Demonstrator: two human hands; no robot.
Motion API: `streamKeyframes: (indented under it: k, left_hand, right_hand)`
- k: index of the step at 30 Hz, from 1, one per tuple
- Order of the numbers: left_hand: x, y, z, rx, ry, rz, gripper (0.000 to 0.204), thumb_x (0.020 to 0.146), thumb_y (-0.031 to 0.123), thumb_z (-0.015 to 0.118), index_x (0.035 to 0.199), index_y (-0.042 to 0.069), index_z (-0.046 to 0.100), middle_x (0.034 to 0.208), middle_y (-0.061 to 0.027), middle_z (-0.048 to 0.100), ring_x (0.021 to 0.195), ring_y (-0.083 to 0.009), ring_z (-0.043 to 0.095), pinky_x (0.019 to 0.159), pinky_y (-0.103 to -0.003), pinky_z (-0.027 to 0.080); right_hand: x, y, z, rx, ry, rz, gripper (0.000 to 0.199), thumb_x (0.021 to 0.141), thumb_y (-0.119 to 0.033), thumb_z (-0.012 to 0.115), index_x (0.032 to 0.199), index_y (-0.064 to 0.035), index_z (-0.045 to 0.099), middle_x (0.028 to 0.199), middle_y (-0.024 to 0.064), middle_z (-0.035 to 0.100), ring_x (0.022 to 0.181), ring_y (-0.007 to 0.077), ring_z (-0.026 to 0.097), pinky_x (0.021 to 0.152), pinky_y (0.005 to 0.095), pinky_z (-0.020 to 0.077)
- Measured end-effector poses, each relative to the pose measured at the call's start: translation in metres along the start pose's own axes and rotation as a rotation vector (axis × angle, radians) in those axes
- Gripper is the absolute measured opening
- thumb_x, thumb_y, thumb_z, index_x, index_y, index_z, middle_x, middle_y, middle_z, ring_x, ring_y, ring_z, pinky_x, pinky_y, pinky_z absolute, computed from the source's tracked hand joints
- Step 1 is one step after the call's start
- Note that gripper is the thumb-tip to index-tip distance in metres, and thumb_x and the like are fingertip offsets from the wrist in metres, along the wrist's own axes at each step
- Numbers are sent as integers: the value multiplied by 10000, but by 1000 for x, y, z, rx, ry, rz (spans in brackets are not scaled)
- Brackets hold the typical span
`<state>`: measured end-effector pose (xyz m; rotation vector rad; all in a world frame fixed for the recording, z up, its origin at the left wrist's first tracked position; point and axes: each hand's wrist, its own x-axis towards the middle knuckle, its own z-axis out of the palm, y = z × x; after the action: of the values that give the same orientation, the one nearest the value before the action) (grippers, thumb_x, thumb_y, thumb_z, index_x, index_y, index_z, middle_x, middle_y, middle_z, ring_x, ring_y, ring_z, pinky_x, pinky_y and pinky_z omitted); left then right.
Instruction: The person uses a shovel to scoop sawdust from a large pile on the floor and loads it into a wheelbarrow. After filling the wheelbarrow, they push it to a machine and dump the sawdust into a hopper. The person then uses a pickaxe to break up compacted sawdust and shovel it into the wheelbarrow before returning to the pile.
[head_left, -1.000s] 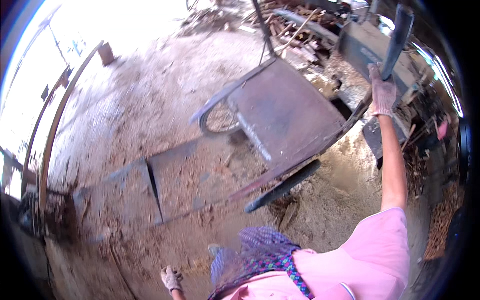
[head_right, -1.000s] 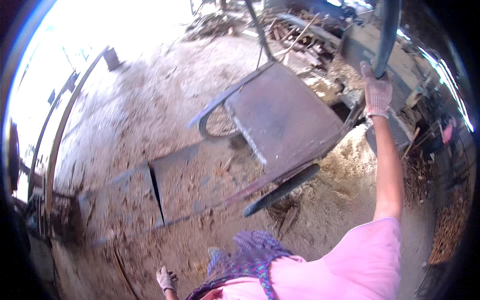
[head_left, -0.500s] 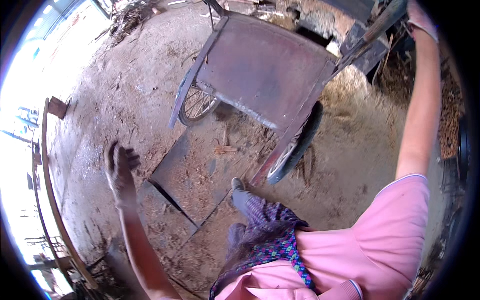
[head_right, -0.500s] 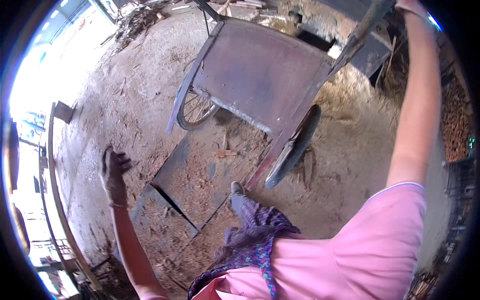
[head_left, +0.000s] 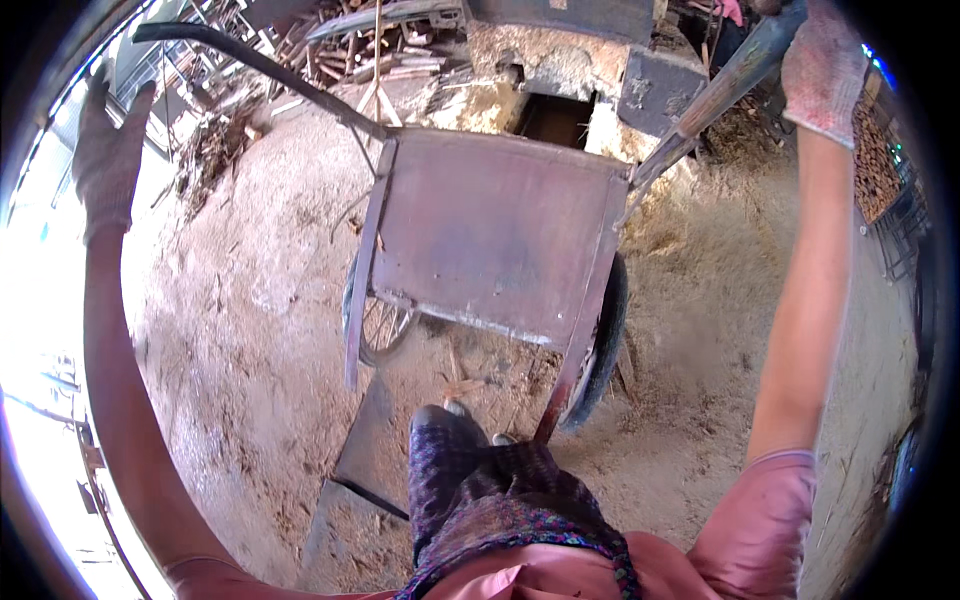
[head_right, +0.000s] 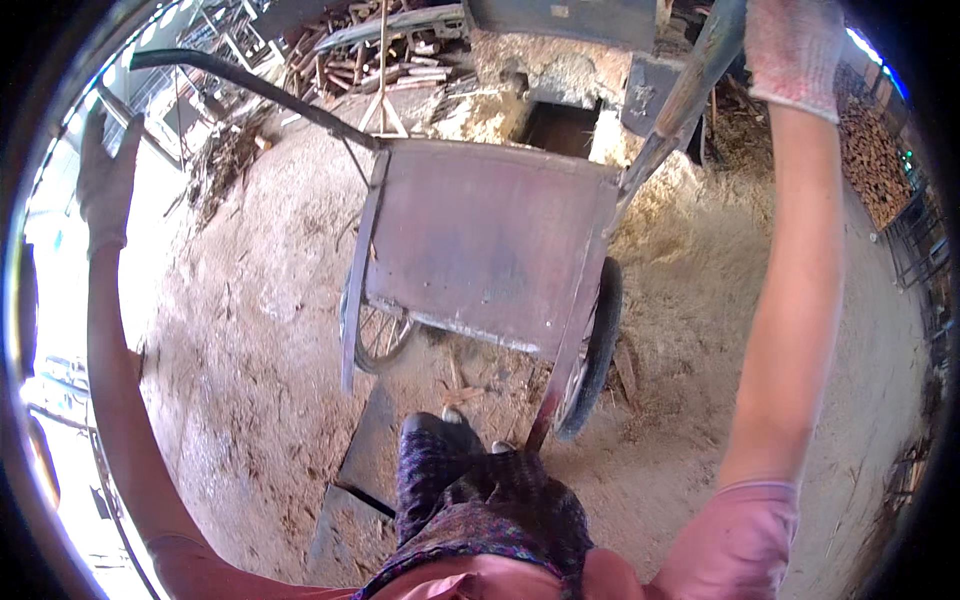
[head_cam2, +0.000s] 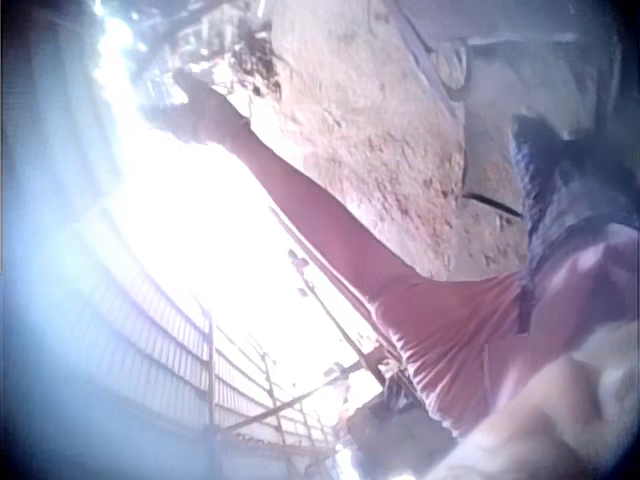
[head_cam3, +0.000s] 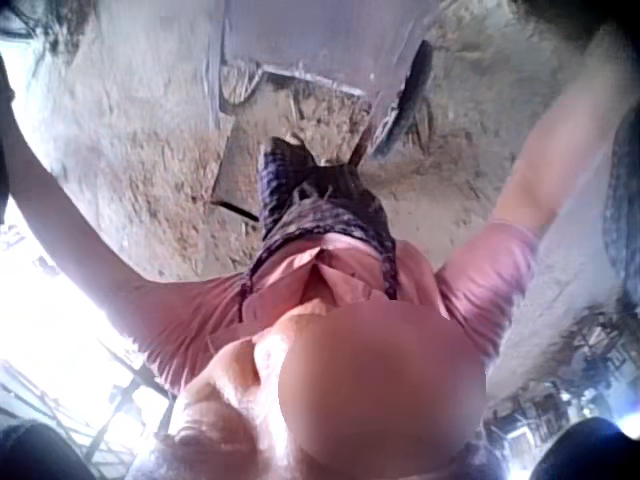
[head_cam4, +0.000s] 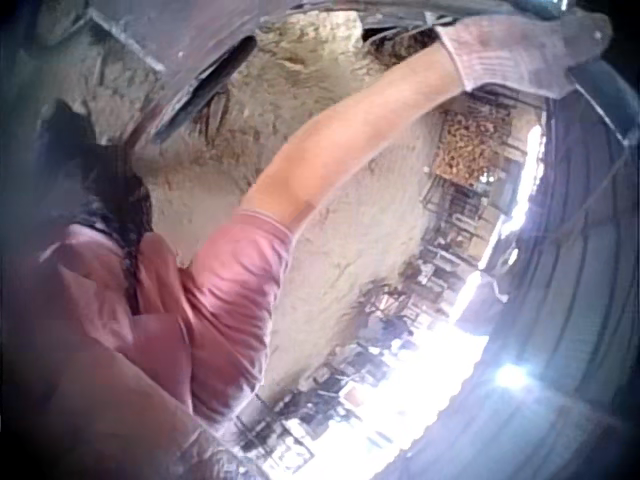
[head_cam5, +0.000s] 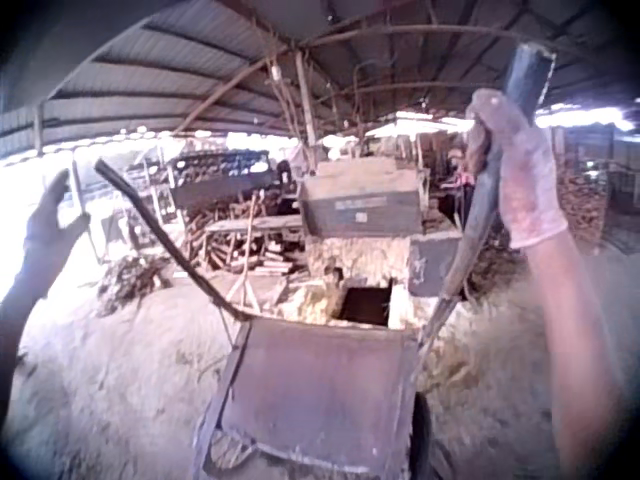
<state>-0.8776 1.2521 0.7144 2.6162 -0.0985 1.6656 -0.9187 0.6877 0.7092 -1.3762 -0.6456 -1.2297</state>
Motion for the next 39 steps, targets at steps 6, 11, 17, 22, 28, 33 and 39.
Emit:
streamKeyframes:
  k: [6,11,17,22,28,33,39]
  left_hand:
    - [93,-3,35,661,-66,328,711,940,540,571,1538,187,419,1549,-129,443,1456,-367,375,1169,-555,323]
    - [118,-19,34,651,-242,184,699,925,552,588,1508,189,458,1468,-120,508,1408,-377,421,1104,-592,376]
    - [136,-40,70,573,-232,153,734,932,543,591,1529,149,425,1456,-152,498,1380,-363,445,1098,-562,394]
    - [159,-21,66,490,-488,63,653,928,566,597,1328,51,617,1416,-184,541,1347,-353,493,1093,-470,421]
    - [164,-26,88,606,-398,135,595,929,583,598,1157,42,697,1201,-191,659,1152,-361,638,1000,-463,501]
    - [156,-35,86,572,-351,131,533,959,539,585,1178,61,671,1237,-153,649,1168,-352,629,990,-471,507]
    - [131,-76,41,620,-302,233,515,983,532,523,1082,45,660,1114,-169,634,1080,-354,637,941,-468,499]
  right_hand:
    - [29,58,-60,662,231,339,242,947,-280,714,871,-80,602,665,16,559,535,142,525,575,303,485]
    - [2,13,-19,-39,27,79,225,931,-174,721,1064,5,691,797,39,632,677,151,564,689,329,502]
    - [0,11,-13,78,120,54,211,947,-132,688,1095,12,727,766,46,667,639,147,596,648,302,508]
    - [-3,0,-4,126,112,70,258,916,-210,723,1056,7,715,767,39,629,647,148,570,661,332,523]
    - [-6,-9,4,-86,193,145,339,940,-339,669,1066,-25,677,751,-14,527,716,139,511,767,342,483]
    - [-7,-13,0,-80,191,150,300,975,-316,625,1045,-27,656,763,-2,509,720,147,495,782,353,478]
    - [-28,-51,-11,5,81,86,301,1005,-308,572,1061,-19,635,840,17,515,797,181,488,853,396,463]
